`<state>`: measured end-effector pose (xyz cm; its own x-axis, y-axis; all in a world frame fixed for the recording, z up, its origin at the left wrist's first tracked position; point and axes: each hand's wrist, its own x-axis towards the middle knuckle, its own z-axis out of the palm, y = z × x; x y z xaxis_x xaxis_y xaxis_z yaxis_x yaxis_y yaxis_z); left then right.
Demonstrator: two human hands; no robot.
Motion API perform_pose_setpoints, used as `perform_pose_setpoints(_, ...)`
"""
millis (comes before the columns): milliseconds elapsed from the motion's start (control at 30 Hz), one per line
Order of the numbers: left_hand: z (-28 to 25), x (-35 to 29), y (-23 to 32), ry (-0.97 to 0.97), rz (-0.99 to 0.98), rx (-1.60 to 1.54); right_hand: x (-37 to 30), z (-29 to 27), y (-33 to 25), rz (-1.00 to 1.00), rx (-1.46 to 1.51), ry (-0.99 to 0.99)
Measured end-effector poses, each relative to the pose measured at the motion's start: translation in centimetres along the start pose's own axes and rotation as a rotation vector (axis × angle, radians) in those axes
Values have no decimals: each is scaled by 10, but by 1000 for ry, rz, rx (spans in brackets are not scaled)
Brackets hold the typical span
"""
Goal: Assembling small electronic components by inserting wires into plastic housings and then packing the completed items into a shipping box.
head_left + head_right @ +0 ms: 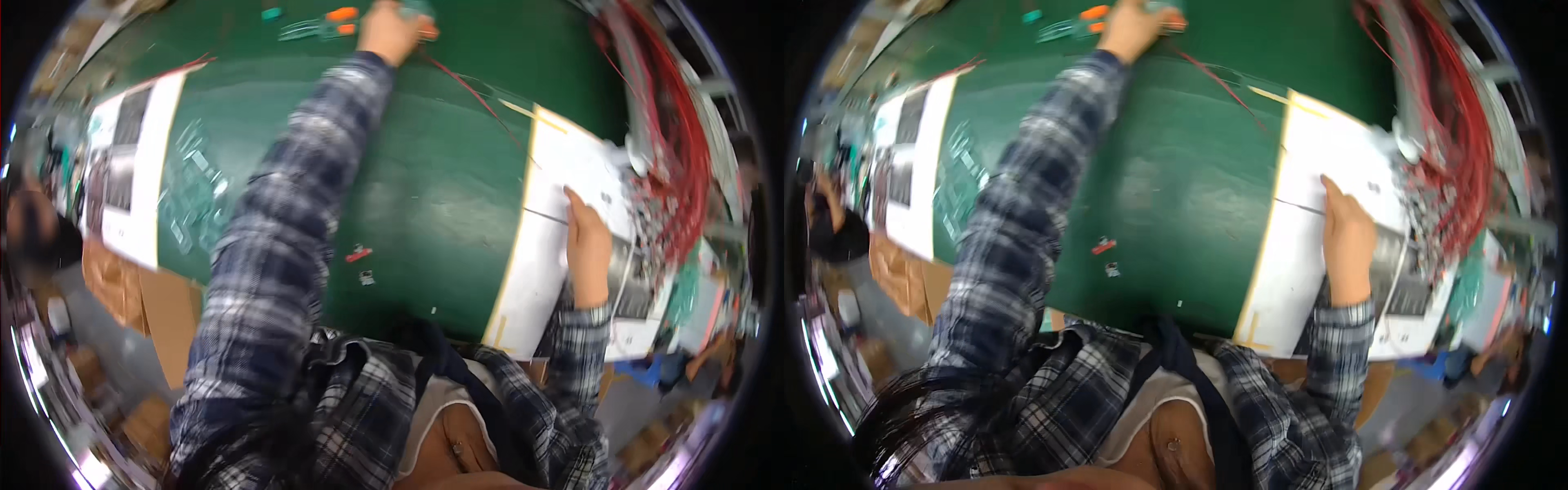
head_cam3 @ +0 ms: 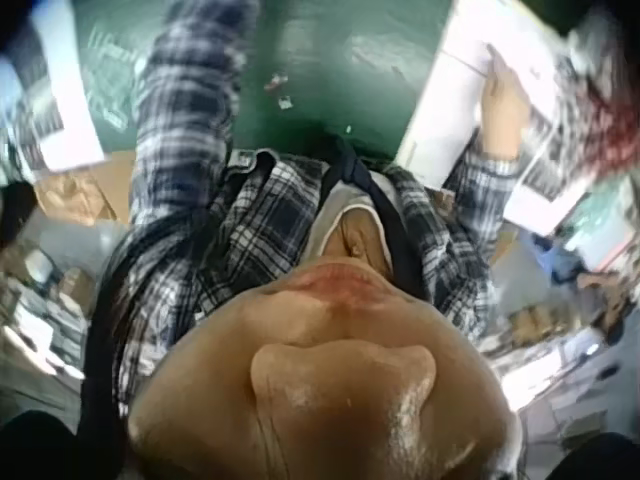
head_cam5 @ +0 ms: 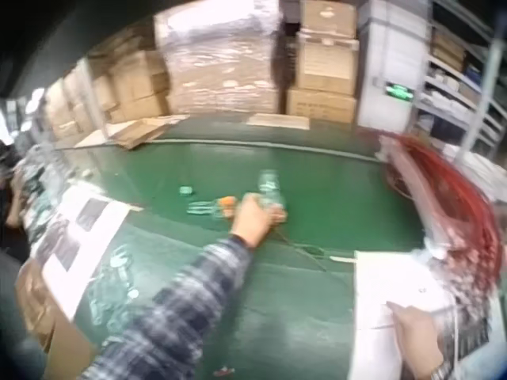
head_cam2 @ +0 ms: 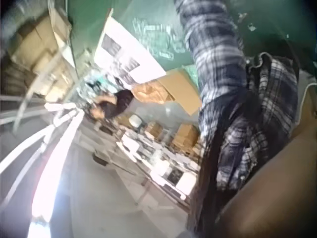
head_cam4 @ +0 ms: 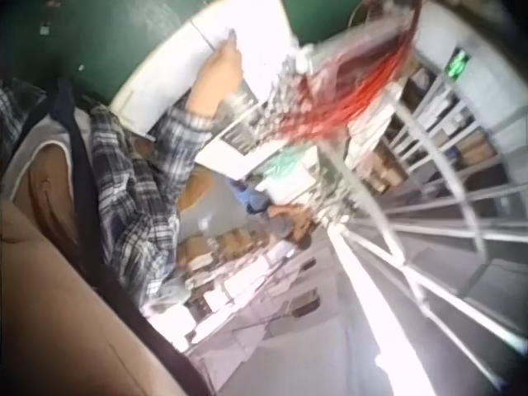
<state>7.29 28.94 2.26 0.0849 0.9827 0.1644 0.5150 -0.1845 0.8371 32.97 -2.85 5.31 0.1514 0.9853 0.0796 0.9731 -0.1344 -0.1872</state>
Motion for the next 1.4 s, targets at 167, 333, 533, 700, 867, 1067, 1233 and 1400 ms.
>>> perform_pose_setpoints(167, -41, 56, -73, -123, 77, 581, 0, 20, 32, 11, -417, 224)
perform_pose_setpoints(333, -40, 48, -71, 239, 500, 868, -36, -18, 27, -28, -57, 309)
perform_pose_setpoints(533, -80, 18, -56, -25, -96, 1024, -51, -62, 125, 338, 2, 369)
perform_pose_setpoints(700, -151, 0, -119, 14, 279, 854, -22, -60, 133, 299, -2, 414)
perform_pose_setpoints(867, -123, -88, -15, 48, 756, 375, -5, -64, 117, 271, 185, 515)
perform_pose_setpoints(1067, -64, -277, 20, -338, 951, 521, 13, -31, 132, 319, -128, 166)
perform_pose_setpoints(1233, -57, -308, 21, -397, 864, 421, 10, 2, 143, 200, -525, 281)
perform_pose_setpoints(1400, -54, -305, 13, -428, 768, 355, 5, 2, 100, 127, -301, 236)
